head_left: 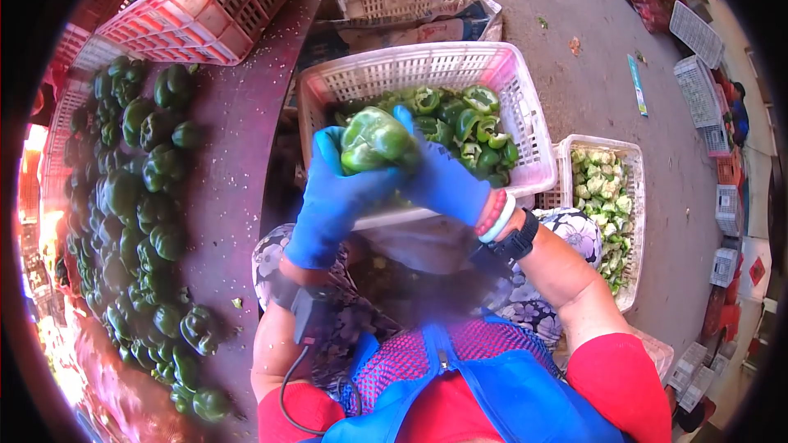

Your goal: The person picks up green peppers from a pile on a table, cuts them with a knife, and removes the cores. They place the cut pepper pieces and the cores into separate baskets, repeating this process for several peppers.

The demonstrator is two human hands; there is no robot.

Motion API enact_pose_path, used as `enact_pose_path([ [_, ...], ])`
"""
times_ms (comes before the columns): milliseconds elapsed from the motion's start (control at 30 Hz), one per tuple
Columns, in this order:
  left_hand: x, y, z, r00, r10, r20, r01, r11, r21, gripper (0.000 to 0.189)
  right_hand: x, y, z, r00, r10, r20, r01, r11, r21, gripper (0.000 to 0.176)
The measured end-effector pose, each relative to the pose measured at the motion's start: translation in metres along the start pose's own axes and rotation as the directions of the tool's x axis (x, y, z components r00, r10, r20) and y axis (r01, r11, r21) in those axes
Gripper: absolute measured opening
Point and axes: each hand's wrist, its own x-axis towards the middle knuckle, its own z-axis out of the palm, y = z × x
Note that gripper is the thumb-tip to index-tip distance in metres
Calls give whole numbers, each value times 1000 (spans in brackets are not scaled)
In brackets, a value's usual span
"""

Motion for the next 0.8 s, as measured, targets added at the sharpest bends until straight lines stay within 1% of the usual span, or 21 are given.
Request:
enact_pose_path([
  [33, -2, 0, -7, 991, -107, 83, 121, 976, -179, 63, 1, 3, -1, 994, -107, -39, 103, 990, -93, 99],
  [67, -4, 1, -13, 987, -129, 96, 150, 955, -256, 60, 0, 4, -3, 1000, 10, 15, -9, 996, -92, 95],
  [133, -7, 1, -24, 979, -164, 118, 199, 890, -411, 55, 0, -3, -17, 964, 234, 128, -220, 969, -112, 86],
  [167, -5, 0, -32, 981, -161, 103, 191, 862, -469, 54, -3, -3, -19, 955, 266, 128, -253, 961, -109, 73],
  [200, -4, -1, -38, 985, -147, 85, 170, 848, -502, 48, -6, 2, -21, 956, 259, 138, -226, 950, -214, 71],
  [267, -1, 7, -39, 995, -101, 15, 87, 765, -638, 43, -14, 13, -22, 955, 259, 145, -180, 894, -410, 67],
  [300, 8, -11, -48, 1000, -26, 3, 23, 816, -577, 48, -5, -8, -33, 874, 428, 230, -349, 883, -315, 73],
  [333, 6, -7, -46, 996, -84, 32, 90, 910, -405, 51, -2, -22, -38, 903, 351, 247, -361, 933, -4, 77],
  [367, 4, -1, -42, 988, -145, 47, 152, 964, -219, 54, -1, -31, -43, 933, 271, 237, -337, 891, 304, 81],
  [400, 2, 2, -37, 977, -207, 51, 208, 978, -24, 57, 0, -37, -45, 959, 199, 201, -281, 762, 583, 85],
  [433, -2, -1, -24, 977, -170, 126, 175, 984, -34, 62, 4, -41, -44, 977, 93, 190, -189, 791, 582, 91],
  [467, -4, -13, -14, 987, -43, 152, 34, 997, 63, 60, 6, -42, -44, 984, -11, 178, -96, 807, 583, 98],
  [500, -5, -10, -9, 982, -55, 182, 53, 998, 18, 60, 6, -39, -46, 978, -52, 202, -77, 810, 581, 97],
  [600, -3, -10, -10, 953, -84, 292, 114, 990, -86, 59, 4, -42, -67, 962, -3, 275, -149, 834, 531, 88],
  [633, 1, -10, -13, 939, -89, 331, 133, 985, -114, 59, 3, -44, -65, 988, 5, 152, -94, 802, 590, 73],
  [700, 8, -4, -18, 914, -122, 388, 210, 958, -194, 58, 0, -44, -65, 992, 31, 118, -110, 648, 753, 66],
  [767, 13, 0, -18, 886, -120, 449, 269, 920, -284, 58, -6, -38, -70, 961, 127, 246, -277, 412, 868, 58],
  [800, 14, -1, -17, 879, -98, 466, 276, 902, -331, 59, -7, -37, -66, 985, 108, 136, -168, 409, 897, 57],
])
